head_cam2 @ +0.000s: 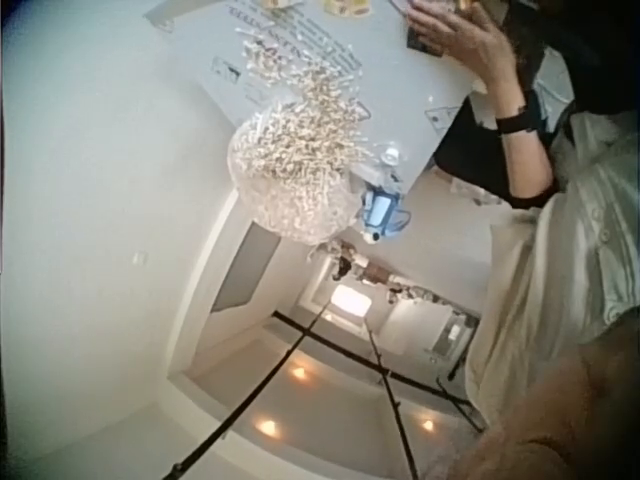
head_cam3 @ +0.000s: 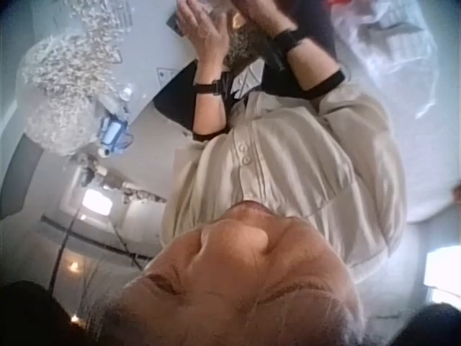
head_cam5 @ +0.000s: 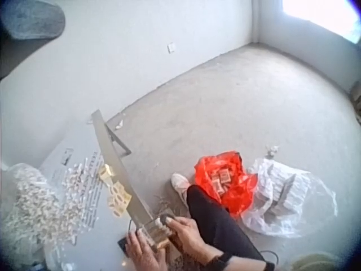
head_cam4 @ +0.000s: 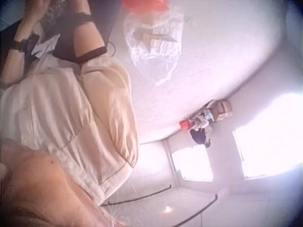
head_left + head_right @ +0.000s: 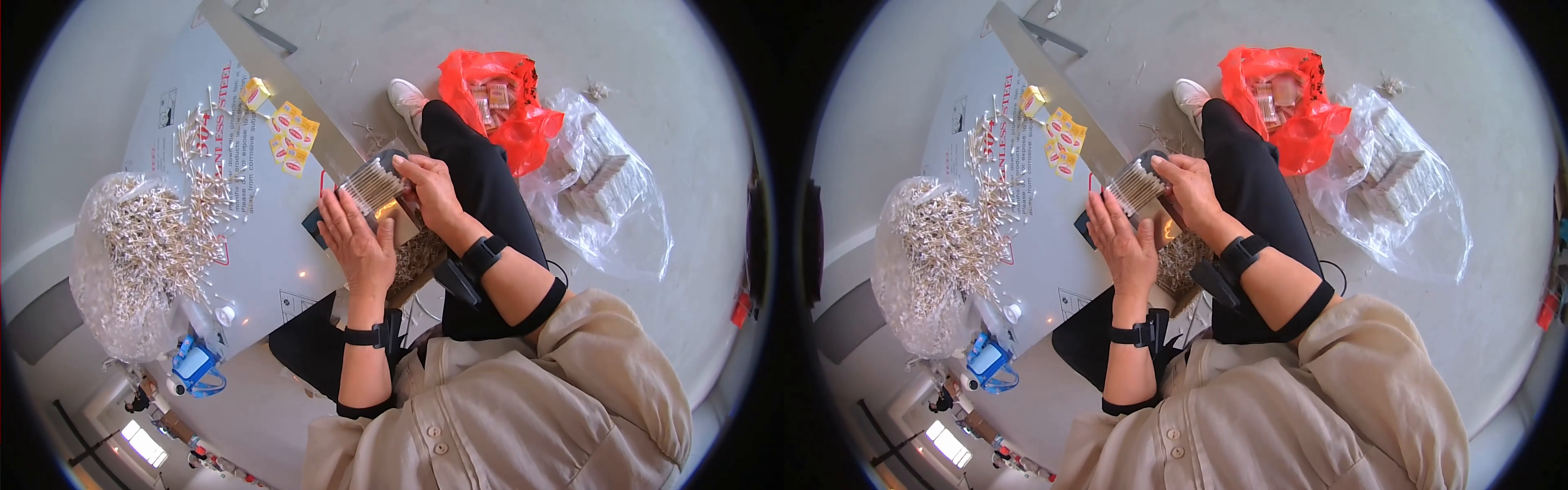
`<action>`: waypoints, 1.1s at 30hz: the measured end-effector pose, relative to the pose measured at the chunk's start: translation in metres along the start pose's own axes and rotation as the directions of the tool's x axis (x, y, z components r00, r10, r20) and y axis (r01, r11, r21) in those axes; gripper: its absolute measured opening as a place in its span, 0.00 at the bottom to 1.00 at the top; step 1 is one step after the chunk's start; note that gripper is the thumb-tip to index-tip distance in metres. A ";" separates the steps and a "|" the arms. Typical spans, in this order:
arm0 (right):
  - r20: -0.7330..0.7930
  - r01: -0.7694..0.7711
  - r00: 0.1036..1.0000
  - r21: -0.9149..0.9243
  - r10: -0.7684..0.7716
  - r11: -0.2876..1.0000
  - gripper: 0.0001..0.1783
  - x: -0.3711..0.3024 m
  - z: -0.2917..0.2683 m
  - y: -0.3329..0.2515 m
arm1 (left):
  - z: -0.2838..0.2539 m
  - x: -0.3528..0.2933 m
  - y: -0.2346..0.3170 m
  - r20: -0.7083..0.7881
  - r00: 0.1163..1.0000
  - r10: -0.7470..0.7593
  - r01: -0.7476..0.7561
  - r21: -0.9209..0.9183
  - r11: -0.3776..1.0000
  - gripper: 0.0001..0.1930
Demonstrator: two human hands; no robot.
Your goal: Packaging cotton swabs into clear plastic bags and applying labels on a production floor.
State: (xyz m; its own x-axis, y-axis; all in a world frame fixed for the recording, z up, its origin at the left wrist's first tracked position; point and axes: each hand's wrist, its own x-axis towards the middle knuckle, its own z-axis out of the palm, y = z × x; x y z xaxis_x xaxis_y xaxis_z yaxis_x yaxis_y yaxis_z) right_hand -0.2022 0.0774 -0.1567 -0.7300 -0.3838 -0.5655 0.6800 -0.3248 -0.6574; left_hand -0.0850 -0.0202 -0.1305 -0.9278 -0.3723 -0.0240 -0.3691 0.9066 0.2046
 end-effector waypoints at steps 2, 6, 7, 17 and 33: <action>-0.006 -0.041 0.999 0.075 0.042 0.996 0.09 0.000 -0.003 0.002 | 0.001 0.001 -0.005 -0.137 0.989 -0.052 0.019 -0.227 0.974 0.42; 0.025 -0.031 0.999 0.039 0.030 0.999 0.07 -0.002 -0.004 0.003 | -0.003 0.004 0.002 -0.105 0.994 -0.003 -0.002 -0.053 0.999 0.42; 0.016 -0.015 1.000 0.031 0.014 0.999 0.06 -0.004 -0.003 0.003 | -0.004 0.004 0.005 -0.104 0.995 -0.004 -0.001 -0.052 0.999 0.42; 0.001 0.163 0.987 -0.098 -0.163 0.982 0.04 -0.008 0.004 0.006 | -0.005 0.006 0.015 0.042 0.998 0.055 -0.057 0.042 0.998 0.45; 0.021 0.097 0.995 -0.021 -0.097 0.995 0.17 0.010 0.006 0.004 | 0.003 0.011 0.011 -0.202 0.937 -0.285 -0.030 -0.859 0.511 0.37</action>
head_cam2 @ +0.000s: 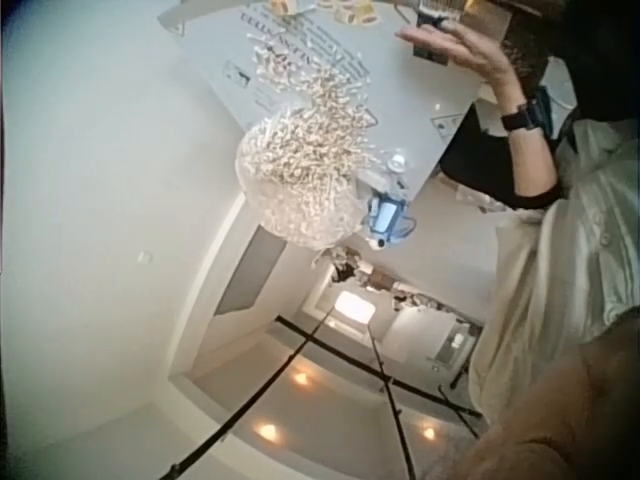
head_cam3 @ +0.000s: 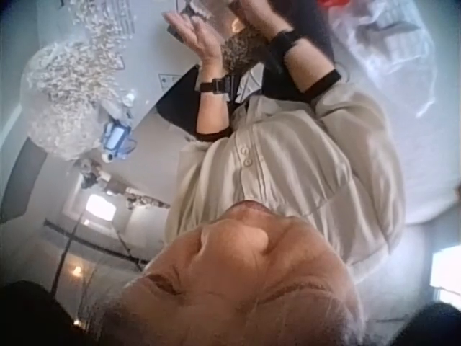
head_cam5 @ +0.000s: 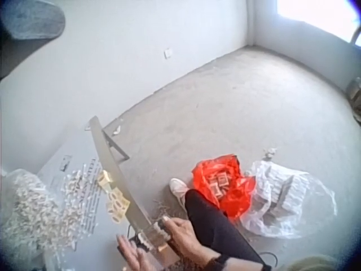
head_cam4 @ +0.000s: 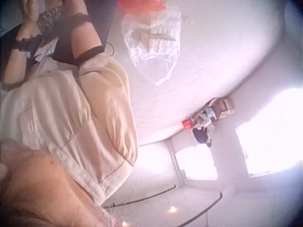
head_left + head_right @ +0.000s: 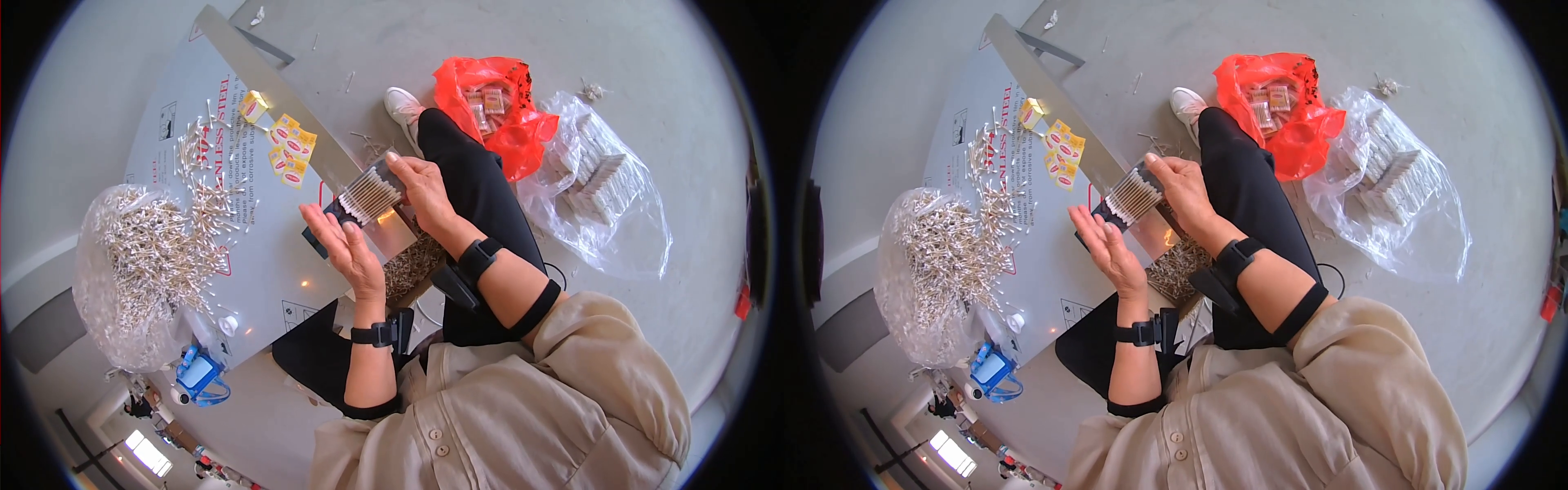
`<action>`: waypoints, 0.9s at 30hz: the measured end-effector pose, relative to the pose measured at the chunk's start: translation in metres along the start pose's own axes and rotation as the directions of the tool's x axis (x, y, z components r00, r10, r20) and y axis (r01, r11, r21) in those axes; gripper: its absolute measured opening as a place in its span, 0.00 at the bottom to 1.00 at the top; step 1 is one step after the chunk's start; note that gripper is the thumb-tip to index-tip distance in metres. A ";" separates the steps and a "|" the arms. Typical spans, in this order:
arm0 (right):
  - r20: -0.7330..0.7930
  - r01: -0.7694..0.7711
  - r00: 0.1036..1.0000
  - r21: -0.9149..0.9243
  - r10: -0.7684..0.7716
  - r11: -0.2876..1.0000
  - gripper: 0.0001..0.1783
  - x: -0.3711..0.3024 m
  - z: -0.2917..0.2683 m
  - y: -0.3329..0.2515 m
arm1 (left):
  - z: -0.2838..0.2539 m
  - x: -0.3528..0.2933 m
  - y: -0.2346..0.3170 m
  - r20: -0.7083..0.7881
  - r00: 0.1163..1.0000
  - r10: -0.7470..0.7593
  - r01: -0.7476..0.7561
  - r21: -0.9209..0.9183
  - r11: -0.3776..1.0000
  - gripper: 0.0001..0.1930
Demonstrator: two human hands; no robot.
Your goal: Packaging cotton swabs into clear plastic bags and applying labels on a production floor.
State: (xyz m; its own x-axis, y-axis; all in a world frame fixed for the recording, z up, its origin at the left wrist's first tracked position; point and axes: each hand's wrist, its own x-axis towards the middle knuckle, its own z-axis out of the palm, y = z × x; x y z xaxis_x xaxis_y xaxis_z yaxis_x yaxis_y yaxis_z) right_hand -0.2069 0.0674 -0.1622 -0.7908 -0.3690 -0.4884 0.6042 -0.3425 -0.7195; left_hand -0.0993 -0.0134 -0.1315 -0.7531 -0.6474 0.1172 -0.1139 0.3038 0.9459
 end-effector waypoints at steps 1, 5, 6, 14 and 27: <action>0.026 0.061 0.998 0.031 -0.061 0.998 0.16 0.006 -0.003 0.007 | 0.006 0.003 0.003 -0.041 0.998 -0.046 0.041 -0.126 0.991 0.36; 0.019 0.103 0.995 -0.132 -0.101 0.986 0.15 0.012 0.004 0.017 | 0.016 0.014 -0.002 -0.124 0.988 -0.092 0.045 -0.339 0.940 0.35; 0.012 0.087 0.996 -0.208 -0.087 0.974 0.14 0.013 0.003 0.019 | 0.018 0.014 -0.002 -0.124 0.988 -0.093 0.046 -0.338 0.940 0.35; -0.019 -0.033 0.999 0.122 0.036 0.992 0.16 -0.005 0.004 0.007 | 0.017 0.009 -0.002 -0.128 0.991 -0.049 -0.002 -0.373 0.928 0.33; 0.031 -0.087 0.996 -0.036 0.088 0.996 0.13 -0.014 -0.008 -0.001 | -0.005 0.023 -0.014 -0.161 0.986 -0.045 0.014 -0.189 0.982 0.27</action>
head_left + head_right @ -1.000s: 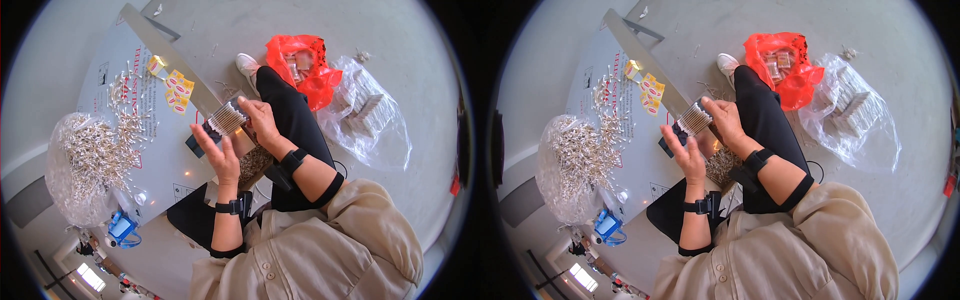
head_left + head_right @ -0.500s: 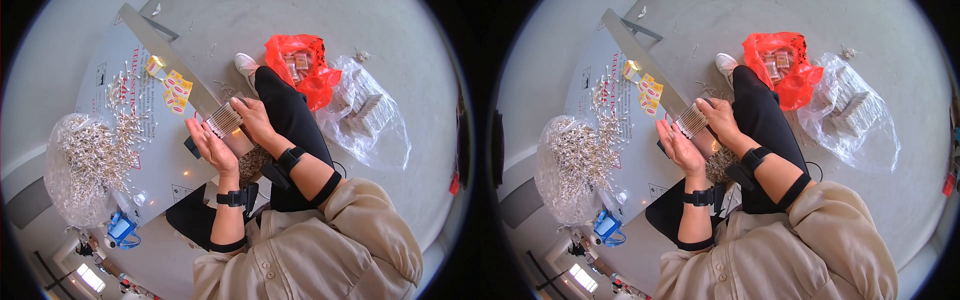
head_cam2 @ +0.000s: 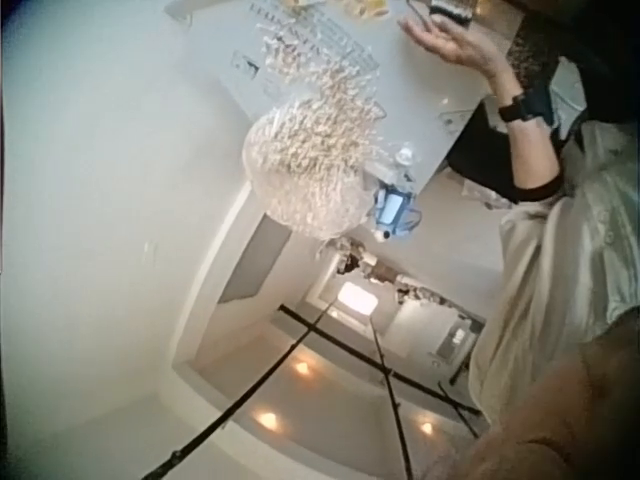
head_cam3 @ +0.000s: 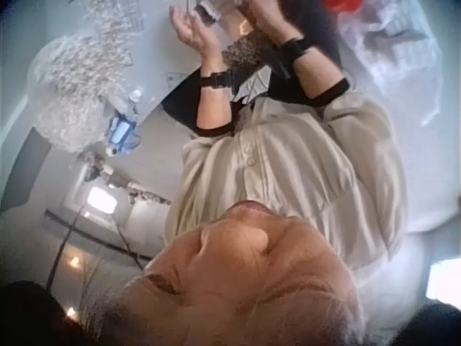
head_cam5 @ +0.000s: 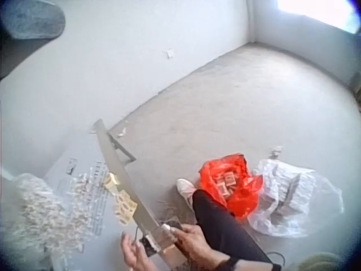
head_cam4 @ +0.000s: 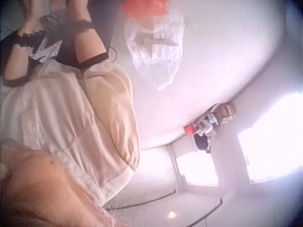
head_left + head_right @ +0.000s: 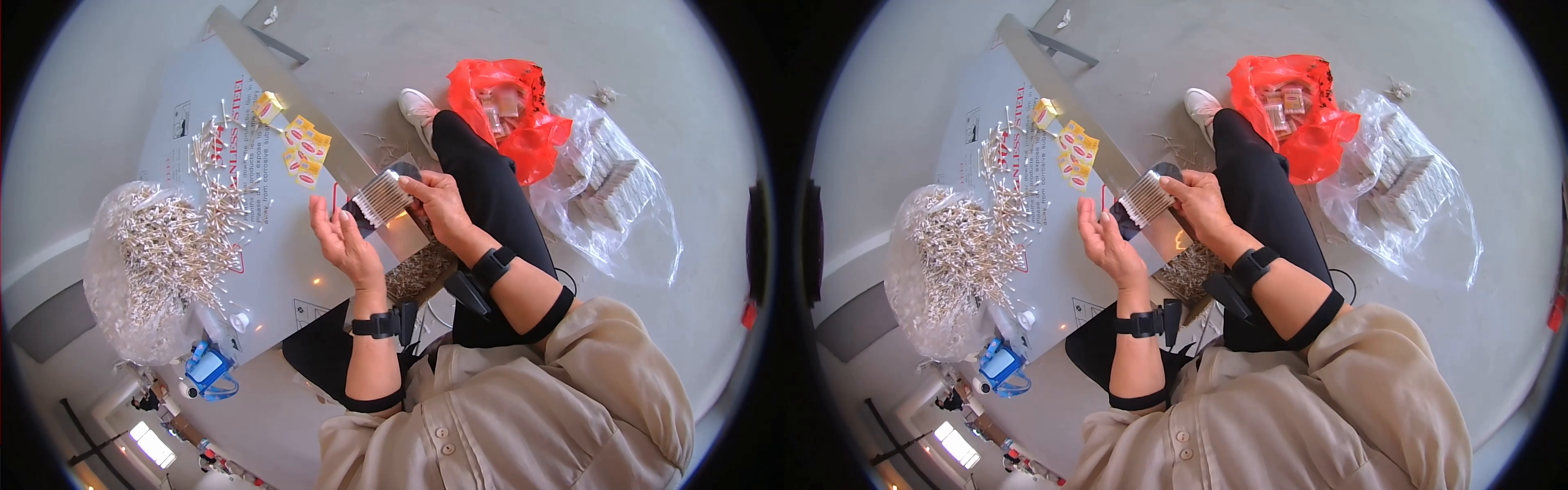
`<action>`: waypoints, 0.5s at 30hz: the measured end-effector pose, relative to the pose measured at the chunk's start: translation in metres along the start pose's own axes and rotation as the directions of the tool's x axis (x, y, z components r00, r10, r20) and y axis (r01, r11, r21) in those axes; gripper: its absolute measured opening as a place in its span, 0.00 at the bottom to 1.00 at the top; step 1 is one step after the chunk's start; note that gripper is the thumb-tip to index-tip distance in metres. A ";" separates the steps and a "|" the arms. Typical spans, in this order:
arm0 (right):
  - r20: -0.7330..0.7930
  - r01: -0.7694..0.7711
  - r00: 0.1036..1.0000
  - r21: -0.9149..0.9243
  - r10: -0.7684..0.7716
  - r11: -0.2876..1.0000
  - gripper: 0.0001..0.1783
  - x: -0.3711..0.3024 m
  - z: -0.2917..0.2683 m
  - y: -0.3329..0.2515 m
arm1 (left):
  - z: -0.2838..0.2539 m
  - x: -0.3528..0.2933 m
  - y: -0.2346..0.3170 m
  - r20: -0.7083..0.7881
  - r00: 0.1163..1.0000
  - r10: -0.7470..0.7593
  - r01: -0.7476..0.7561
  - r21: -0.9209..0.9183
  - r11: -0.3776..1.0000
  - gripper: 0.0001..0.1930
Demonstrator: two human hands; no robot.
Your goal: Packaging cotton swabs into clear plastic bags and applying labels on a production floor.
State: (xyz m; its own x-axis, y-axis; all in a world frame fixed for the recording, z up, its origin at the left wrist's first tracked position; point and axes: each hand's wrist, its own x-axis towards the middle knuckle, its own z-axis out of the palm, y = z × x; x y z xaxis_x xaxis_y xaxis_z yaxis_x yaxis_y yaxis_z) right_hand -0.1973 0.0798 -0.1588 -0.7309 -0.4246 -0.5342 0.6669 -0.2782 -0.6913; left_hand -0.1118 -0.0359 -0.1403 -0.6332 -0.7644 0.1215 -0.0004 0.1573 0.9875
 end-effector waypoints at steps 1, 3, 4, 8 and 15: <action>-0.007 -0.014 1.000 0.004 0.014 1.000 0.13 0.000 0.001 -0.001 | -0.011 0.011 -0.002 -0.004 1.000 0.022 -0.021 0.207 0.978 0.22; -0.011 -0.027 1.000 -0.004 0.027 1.000 0.12 0.001 0.001 0.000 | -0.020 0.033 -0.006 -0.039 0.990 0.137 -0.098 0.508 0.856 0.12; -0.003 -0.028 1.000 -0.001 0.028 1.000 0.12 0.001 0.001 0.001 | -0.023 0.043 -0.005 -0.042 0.989 0.142 -0.101 0.512 0.853 0.12; -0.017 -0.128 0.991 0.060 0.129 0.990 0.11 0.004 -0.006 0.001 | -0.033 0.092 -0.010 0.028 0.999 0.039 -0.048 0.586 0.809 0.11; -0.051 -0.155 0.986 0.050 0.158 0.987 0.10 0.006 -0.005 0.001 | -0.023 0.128 -0.001 0.042 0.981 -0.187 0.064 0.847 0.528 0.22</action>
State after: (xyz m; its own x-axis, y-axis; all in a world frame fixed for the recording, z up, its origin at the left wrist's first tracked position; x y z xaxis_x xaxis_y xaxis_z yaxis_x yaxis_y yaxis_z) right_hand -0.2018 0.0814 -0.1651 -0.6228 -0.4189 -0.6608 0.7788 -0.2513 -0.5747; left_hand -0.1754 -0.1483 -0.1236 -0.6541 -0.7531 -0.0701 -0.6965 0.5636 0.4442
